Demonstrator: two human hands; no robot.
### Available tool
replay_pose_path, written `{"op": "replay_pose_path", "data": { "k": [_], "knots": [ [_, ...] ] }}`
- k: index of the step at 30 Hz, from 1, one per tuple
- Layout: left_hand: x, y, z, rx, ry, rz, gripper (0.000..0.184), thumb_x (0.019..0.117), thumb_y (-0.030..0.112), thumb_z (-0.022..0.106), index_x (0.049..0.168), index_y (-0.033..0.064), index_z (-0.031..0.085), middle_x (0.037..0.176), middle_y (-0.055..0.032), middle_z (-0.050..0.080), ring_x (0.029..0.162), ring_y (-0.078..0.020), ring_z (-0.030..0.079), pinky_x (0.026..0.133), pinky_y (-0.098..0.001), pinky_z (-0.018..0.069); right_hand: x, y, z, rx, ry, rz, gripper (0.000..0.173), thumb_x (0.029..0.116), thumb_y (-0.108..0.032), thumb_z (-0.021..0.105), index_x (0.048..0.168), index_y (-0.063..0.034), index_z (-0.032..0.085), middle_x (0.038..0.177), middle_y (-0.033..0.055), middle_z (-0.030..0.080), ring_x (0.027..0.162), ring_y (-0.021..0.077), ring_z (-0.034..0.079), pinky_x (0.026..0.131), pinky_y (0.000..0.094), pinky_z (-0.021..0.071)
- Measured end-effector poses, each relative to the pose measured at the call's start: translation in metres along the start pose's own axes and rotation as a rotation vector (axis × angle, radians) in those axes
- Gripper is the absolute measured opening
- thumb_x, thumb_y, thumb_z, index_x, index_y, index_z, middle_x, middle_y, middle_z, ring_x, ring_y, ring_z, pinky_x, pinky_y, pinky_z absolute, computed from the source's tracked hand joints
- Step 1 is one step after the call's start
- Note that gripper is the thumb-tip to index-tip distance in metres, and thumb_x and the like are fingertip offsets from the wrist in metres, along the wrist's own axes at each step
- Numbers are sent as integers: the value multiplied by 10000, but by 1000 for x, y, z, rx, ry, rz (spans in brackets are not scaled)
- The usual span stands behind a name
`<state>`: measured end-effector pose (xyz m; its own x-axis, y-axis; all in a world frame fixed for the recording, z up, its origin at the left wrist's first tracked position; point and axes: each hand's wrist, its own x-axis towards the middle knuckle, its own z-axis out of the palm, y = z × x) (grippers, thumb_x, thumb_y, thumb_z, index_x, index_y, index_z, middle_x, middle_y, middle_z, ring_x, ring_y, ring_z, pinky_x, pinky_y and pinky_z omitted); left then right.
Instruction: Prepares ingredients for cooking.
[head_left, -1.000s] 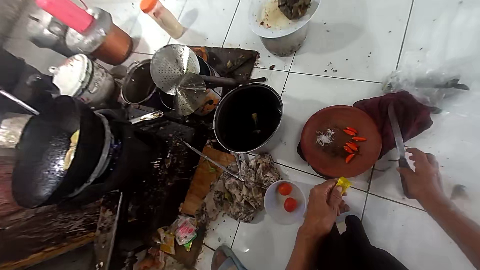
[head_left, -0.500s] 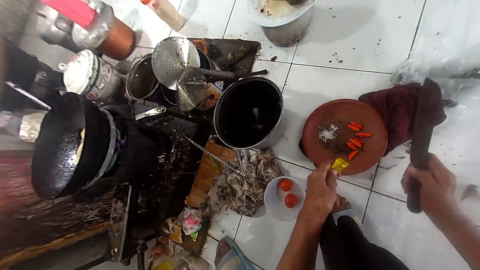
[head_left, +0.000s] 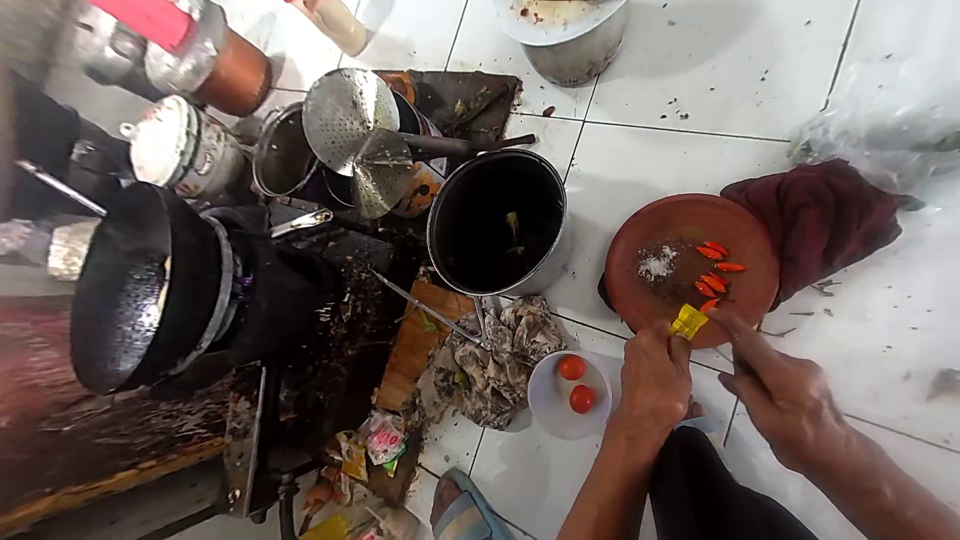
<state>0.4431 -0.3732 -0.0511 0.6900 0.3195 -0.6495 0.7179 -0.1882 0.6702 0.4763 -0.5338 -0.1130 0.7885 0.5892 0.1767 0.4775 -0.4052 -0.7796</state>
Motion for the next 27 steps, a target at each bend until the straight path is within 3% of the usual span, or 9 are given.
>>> {"op": "replay_pose_path", "data": {
  "k": [6,11,14,17,21,27],
  "knots": [
    [-3,3,10,86,-7,38,240,1081,162,483,953,16,623,729,-68,535,648,-170,551,615,-341,481,-12,5,4,-142,-18,-47,543,940,-160,446,1464,-86,568,717,72,642,469,178,528,426,362,443],
    [-5,-3,24,158,-95,51,299,1091,186,456,982,-7,657,783,-101,591,723,-202,599,700,-381,517,-12,1,2,-264,-46,-88,545,923,-135,432,1445,-75,579,675,83,629,419,235,538,375,399,419],
    [-7,-6,27,124,-43,61,293,1082,181,471,946,-2,654,755,-85,576,699,-188,589,678,-360,509,-8,-4,2,-292,-53,-88,543,906,-121,439,1421,-60,598,688,89,639,427,247,558,372,408,427],
    [-11,-1,23,98,35,70,273,1073,175,494,969,-6,670,815,-109,613,789,-210,617,739,-385,518,-1,-7,5,-291,-14,-106,524,927,-106,438,1423,-64,601,697,98,646,434,247,561,375,404,423],
    [-14,2,18,61,107,48,273,1064,186,517,927,9,672,755,-83,586,720,-187,593,684,-374,500,1,-13,6,-303,-20,-102,544,925,-107,447,1451,-61,575,689,97,637,437,250,557,380,398,422],
    [-14,1,8,-30,102,-66,259,1078,173,489,924,9,618,657,-22,529,560,-101,538,582,-272,496,-8,-12,10,-345,-62,-80,613,878,-82,478,1488,-74,540,656,89,614,414,255,550,369,405,432]
  ]
}}
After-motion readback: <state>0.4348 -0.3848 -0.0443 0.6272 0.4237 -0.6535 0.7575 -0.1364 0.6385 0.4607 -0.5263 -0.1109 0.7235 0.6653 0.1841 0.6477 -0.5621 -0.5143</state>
